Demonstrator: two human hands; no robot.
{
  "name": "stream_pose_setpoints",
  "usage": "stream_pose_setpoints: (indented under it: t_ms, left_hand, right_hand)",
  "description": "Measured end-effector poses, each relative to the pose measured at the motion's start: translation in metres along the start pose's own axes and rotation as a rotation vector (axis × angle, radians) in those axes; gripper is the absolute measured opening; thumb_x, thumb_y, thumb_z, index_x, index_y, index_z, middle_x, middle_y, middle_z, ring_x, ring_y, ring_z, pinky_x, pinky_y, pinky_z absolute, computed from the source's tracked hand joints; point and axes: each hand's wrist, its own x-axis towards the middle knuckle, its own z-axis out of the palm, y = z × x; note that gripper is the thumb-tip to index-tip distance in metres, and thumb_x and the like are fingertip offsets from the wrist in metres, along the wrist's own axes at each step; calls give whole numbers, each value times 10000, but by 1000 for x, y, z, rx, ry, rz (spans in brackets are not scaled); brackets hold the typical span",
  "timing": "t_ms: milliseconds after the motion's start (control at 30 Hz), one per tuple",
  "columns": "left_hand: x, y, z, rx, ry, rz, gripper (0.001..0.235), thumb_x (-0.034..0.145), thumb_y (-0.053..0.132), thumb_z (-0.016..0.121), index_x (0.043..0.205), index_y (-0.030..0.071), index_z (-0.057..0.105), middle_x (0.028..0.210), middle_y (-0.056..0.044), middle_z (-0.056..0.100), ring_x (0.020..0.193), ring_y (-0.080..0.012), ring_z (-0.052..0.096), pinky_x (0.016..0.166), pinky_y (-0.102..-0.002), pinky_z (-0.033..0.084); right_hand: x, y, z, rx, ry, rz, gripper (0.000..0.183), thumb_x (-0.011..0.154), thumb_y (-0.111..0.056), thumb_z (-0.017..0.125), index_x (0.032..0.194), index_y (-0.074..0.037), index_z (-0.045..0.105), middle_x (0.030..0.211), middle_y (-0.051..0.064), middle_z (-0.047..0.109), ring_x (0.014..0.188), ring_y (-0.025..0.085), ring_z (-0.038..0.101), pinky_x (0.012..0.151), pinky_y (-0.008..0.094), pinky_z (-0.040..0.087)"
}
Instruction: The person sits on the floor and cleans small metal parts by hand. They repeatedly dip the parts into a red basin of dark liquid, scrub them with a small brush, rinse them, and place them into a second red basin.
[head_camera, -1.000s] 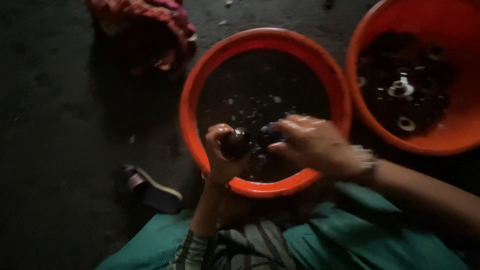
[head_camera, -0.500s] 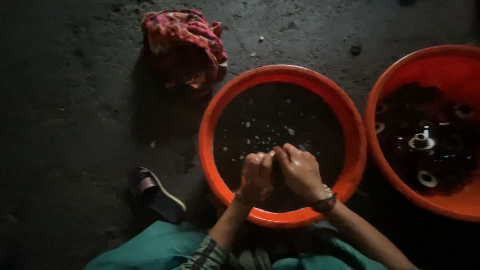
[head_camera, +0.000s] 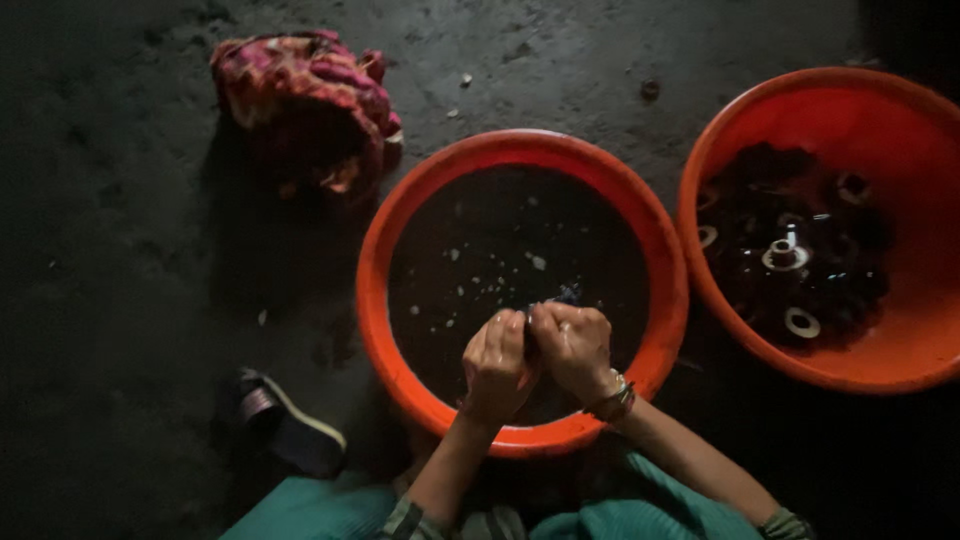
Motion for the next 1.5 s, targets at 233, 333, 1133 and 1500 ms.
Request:
stream_pose_setpoints:
  t_ms: [233, 333, 1133, 1500]
  left_hand:
    - [8, 12, -15, -150, 66, 55, 344, 872, 235, 790, 1061, 10, 612, 981, -152, 672, 769, -292, 724, 646, -363, 609]
    - [10, 16, -16, -160, 81, 36, 282, 850, 177, 768, 1036, 23, 624, 957, -140, 682, 772, -285, 729, 658, -355, 616]
    - [-18, -29, -32, -1623, -110, -871, 441, 885, 262, 769, 1252, 98, 588, 1251, -128, 608, 1088, -192, 622, 926, -340, 569]
    - [-9, -18, -46, -1112, -216, -463, 600, 783, 93, 902, 1293, 98, 587, 1366, -100, 556, 1238, -210, 608, 1064, -382, 582]
  right_hand:
    - [-4, 3, -11, 87, 148, -450, 366, 922, -234, 573, 622, -23, 562, 526, 101, 525, 433, 228, 521, 433, 362, 387]
    - [-6, 3, -15, 45, 124, -449, 362, 899, -244, 577, 603, -40, 533, 531, 110, 493, 441, 258, 496, 447, 388, 370]
    - [1, 2, -29, 147, -110, 10, 89, 969, -96, 661, 974, -8, 665, 830, 82, 671, 676, 131, 667, 573, 266, 543]
    - [-10, -13, -40, 420, -288, -160, 171, 924, 23, 671, 1091, 5, 641, 1006, 78, 659, 828, 112, 699, 691, 231, 603]
